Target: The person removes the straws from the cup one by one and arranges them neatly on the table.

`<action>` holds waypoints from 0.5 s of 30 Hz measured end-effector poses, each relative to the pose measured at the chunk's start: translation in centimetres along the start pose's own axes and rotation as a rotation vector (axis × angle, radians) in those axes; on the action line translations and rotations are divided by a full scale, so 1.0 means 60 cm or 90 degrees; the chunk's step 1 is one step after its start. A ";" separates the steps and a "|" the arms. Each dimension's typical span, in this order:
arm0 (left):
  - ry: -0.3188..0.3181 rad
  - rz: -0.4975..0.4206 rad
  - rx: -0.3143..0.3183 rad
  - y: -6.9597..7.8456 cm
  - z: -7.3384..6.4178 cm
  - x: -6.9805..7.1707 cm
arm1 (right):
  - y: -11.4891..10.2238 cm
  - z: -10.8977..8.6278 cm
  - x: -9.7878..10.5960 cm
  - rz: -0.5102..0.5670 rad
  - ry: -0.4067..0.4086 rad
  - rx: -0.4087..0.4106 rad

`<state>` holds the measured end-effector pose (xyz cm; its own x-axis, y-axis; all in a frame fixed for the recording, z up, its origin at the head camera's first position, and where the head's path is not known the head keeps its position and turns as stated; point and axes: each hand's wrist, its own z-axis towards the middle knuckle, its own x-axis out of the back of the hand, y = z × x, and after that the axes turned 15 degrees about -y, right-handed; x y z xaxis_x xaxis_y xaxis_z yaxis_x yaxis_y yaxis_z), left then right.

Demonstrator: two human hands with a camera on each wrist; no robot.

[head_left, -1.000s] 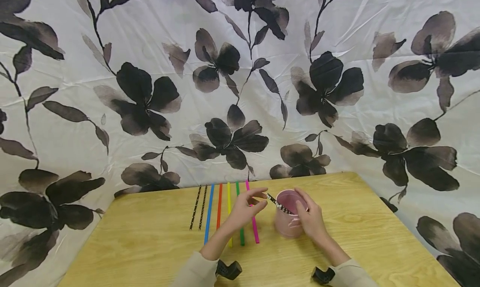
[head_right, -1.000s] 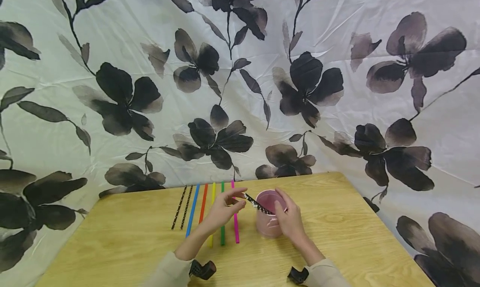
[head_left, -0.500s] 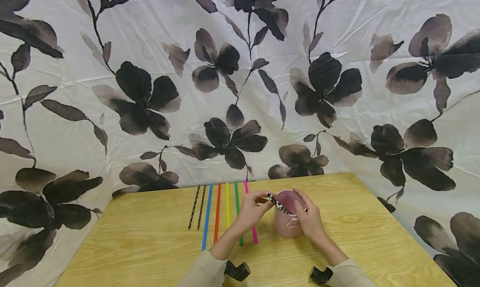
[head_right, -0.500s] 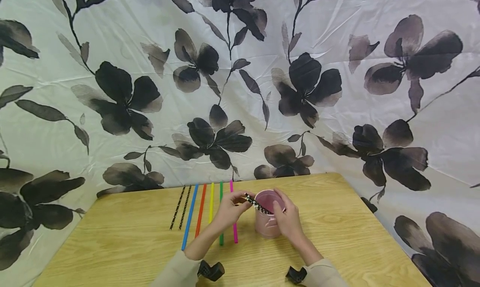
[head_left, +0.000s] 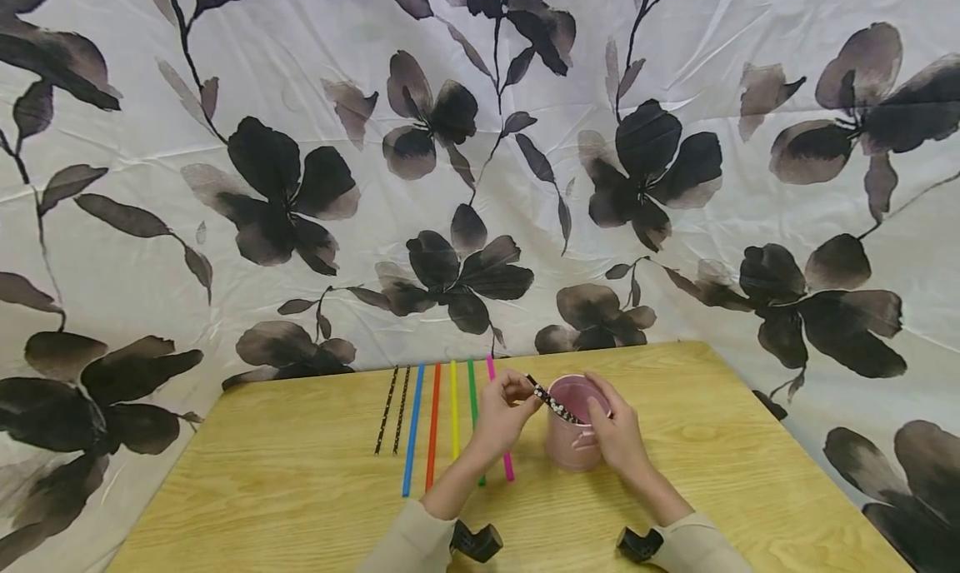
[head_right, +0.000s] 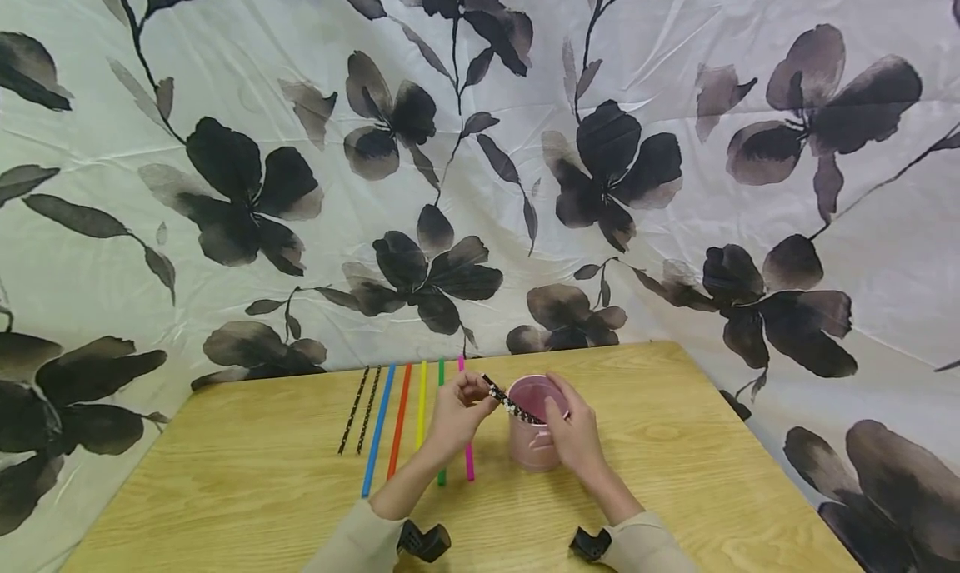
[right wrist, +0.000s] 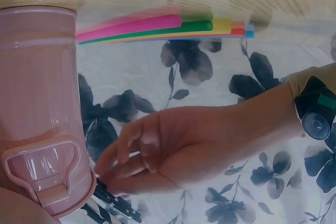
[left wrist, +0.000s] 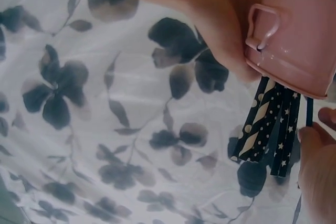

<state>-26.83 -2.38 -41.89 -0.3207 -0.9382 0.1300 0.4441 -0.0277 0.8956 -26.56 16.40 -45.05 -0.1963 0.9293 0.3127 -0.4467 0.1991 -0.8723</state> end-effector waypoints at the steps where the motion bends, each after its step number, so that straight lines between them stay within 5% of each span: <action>1: 0.017 -0.007 -0.009 0.001 0.001 0.000 | 0.000 0.001 0.001 0.000 0.000 0.003; 9: 0.144 -0.058 -0.120 0.019 0.011 0.007 | -0.004 -0.001 0.000 0.007 -0.002 -0.008; 15: 0.216 -0.154 -0.147 0.025 0.032 0.025 | -0.004 0.002 0.000 -0.022 0.005 0.001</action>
<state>-28.27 -3.17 -39.54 -0.1633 -0.9539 -0.2519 0.5771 -0.2994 0.7598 -26.55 16.31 -44.82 -0.1731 0.9243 0.3402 -0.4543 0.2315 -0.8603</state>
